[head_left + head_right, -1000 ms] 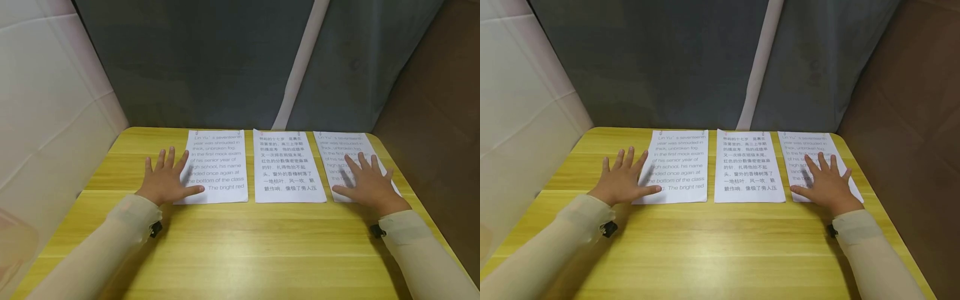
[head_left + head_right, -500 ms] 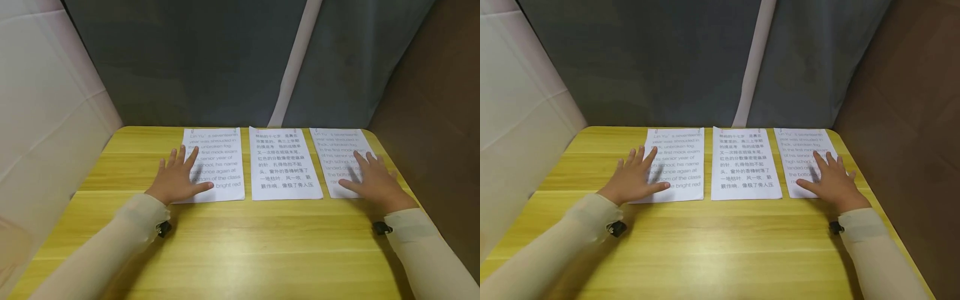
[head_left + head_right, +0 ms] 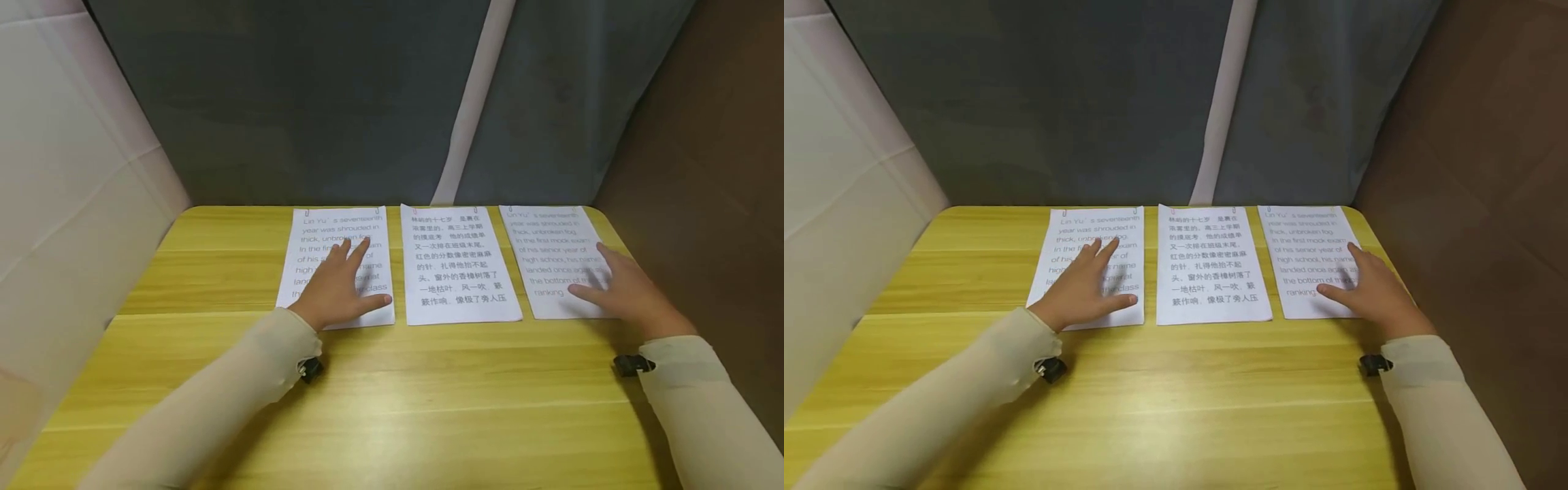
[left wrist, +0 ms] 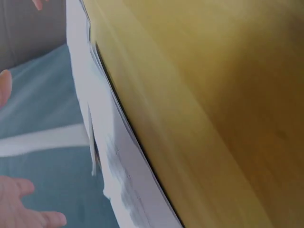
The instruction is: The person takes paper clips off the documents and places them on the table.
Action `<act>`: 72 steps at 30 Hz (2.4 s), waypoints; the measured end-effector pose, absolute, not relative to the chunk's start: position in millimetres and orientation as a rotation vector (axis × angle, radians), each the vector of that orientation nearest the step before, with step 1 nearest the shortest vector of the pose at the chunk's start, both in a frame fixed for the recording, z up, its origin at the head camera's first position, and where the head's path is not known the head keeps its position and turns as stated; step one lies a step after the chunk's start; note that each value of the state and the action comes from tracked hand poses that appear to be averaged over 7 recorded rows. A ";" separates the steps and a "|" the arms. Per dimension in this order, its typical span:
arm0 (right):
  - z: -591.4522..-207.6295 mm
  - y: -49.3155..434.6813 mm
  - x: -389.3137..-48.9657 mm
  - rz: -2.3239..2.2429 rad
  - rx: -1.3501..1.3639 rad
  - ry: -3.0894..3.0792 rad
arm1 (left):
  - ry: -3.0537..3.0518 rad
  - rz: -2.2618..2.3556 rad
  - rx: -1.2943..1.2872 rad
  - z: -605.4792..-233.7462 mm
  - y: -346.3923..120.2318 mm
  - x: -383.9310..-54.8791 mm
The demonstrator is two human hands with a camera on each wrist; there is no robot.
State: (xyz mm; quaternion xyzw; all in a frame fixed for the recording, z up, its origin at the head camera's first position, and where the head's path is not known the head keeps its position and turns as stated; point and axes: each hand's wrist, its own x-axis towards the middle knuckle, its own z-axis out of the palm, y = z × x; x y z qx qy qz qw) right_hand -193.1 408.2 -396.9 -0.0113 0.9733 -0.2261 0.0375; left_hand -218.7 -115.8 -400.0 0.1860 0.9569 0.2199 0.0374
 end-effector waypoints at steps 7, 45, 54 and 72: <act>-397.0 417.7 -191.7 -0.790 0.010 2.962 | 2.863 0.856 0.603 -398.5 -82.9 -220.8; -396.1 446.2 -189.6 -0.774 0.294 2.842 | 2.344 1.547 0.429 -411.9 91.5 -231.4; -399.2 449.0 -193.4 -0.768 0.326 2.832 | 2.205 1.640 0.327 -408.9 123.3 -227.9; -403.7 460.1 -198.6 -0.787 0.380 2.760 | 2.096 1.675 0.182 -410.1 163.4 -224.6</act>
